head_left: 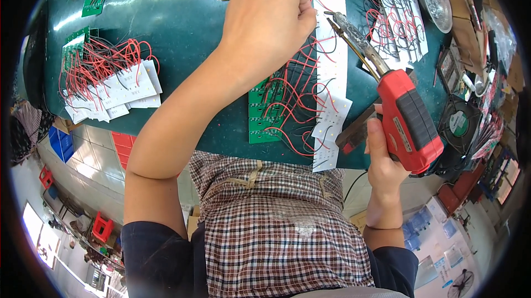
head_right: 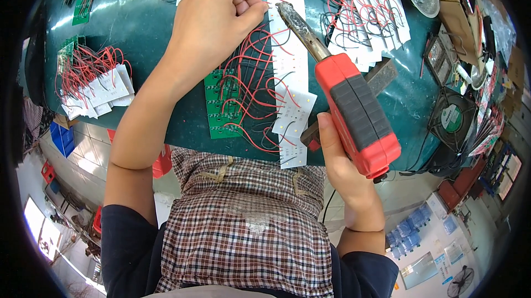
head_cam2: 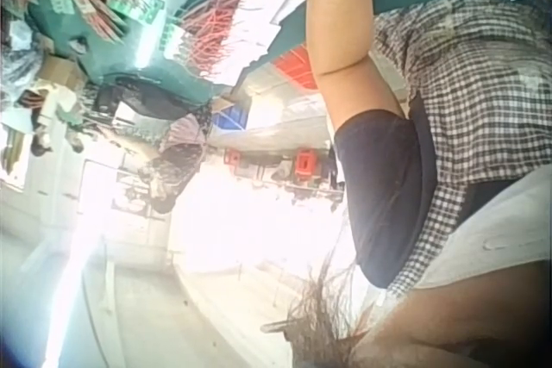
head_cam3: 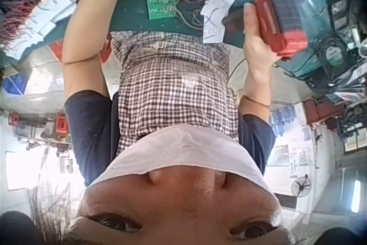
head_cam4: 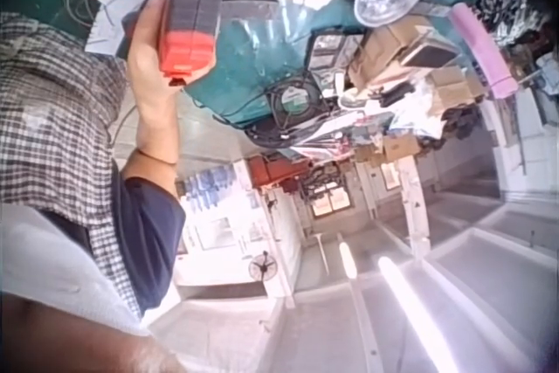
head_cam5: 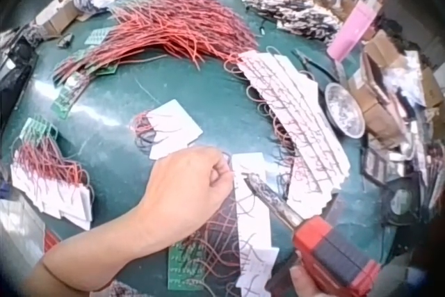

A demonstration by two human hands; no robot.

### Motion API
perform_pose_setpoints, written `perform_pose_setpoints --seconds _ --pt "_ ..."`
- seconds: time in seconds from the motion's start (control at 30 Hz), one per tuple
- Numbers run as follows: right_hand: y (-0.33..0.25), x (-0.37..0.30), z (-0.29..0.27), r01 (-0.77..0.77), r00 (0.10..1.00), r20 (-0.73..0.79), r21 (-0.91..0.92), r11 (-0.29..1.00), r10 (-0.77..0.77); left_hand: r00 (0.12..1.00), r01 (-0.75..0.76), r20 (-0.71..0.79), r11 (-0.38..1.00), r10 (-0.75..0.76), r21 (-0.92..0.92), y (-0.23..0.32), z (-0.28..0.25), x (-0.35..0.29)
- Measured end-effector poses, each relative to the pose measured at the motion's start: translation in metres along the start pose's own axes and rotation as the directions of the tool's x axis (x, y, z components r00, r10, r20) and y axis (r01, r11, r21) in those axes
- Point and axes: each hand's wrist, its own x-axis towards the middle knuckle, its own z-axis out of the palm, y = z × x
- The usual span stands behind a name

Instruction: The person solders multiple wires onto green printed circuit boards (PCBs) using a soldering gun and tin solder.

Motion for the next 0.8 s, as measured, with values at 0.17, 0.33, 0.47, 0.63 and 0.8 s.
perform_pose_setpoints --seconds 0.17,0.33,0.47,0.63,0.8 --pt "0.003 -0.005 0.000 0.016 0.998 -0.058 0.012 1.000 -0.016 1.000 -0.011 -0.008 0.999 0.011 -0.042 -0.001 -0.001 -0.003" --pt "0.002 -0.011 -0.002 -0.021 0.997 -0.072 0.043 0.999 0.024 0.999 -0.041 -0.034 0.988 0.037 -0.146 0.000 -0.007 -0.004" --pt "0.001 -0.013 -0.003 -0.045 0.997 -0.057 0.018 0.999 0.046 0.998 -0.053 0.007 0.979 0.056 -0.196 0.000 -0.008 -0.007" --pt "-0.005 -0.010 0.001 -0.117 0.990 -0.068 0.073 0.990 0.122 0.998 -0.068 0.001 0.995 0.069 -0.073 0.000 -0.003 -0.008" --pt "-0.007 -0.014 -0.003 -0.162 0.987 0.021 0.044 0.986 0.162 0.996 -0.088 -0.010 0.994 0.087 -0.065 0.000 -0.003 -0.008"
